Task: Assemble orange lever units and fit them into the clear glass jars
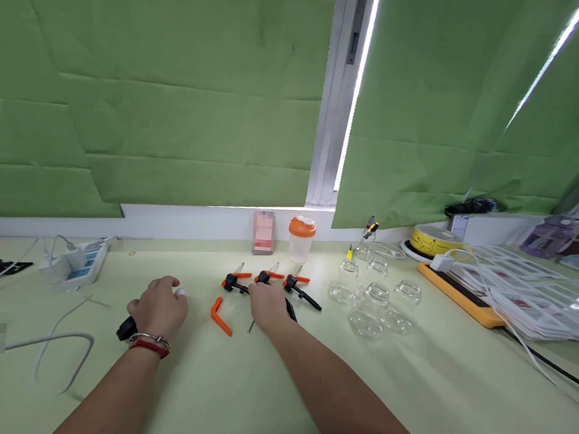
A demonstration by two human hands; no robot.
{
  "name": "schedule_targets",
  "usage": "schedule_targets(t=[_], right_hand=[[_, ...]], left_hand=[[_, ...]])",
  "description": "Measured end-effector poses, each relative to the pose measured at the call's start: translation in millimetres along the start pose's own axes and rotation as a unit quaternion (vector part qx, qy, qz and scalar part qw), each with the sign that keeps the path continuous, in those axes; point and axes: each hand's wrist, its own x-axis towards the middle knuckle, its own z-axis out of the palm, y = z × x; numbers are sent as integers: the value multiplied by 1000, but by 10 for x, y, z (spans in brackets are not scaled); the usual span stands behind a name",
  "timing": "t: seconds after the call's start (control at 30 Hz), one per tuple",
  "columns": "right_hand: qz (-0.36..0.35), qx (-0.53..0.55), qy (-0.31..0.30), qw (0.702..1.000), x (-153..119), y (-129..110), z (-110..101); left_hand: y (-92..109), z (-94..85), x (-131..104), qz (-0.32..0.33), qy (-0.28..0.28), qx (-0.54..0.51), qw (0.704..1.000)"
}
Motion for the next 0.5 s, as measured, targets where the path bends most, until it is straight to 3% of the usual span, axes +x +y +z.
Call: schedule_targets(t=[0.2,0.33,0.5], right_hand=[[-59,16,17,998,-223,-366,-20],[-139,-13,-25,990,-349,-572,49],[-194,-41,-65,978,-562,-549,14]], left_hand=[[-132,-12,60,-20,-118,172,978],[-166,20,77,-38,-180,191,964],[-73,22,-4,22,-213,185,959]])
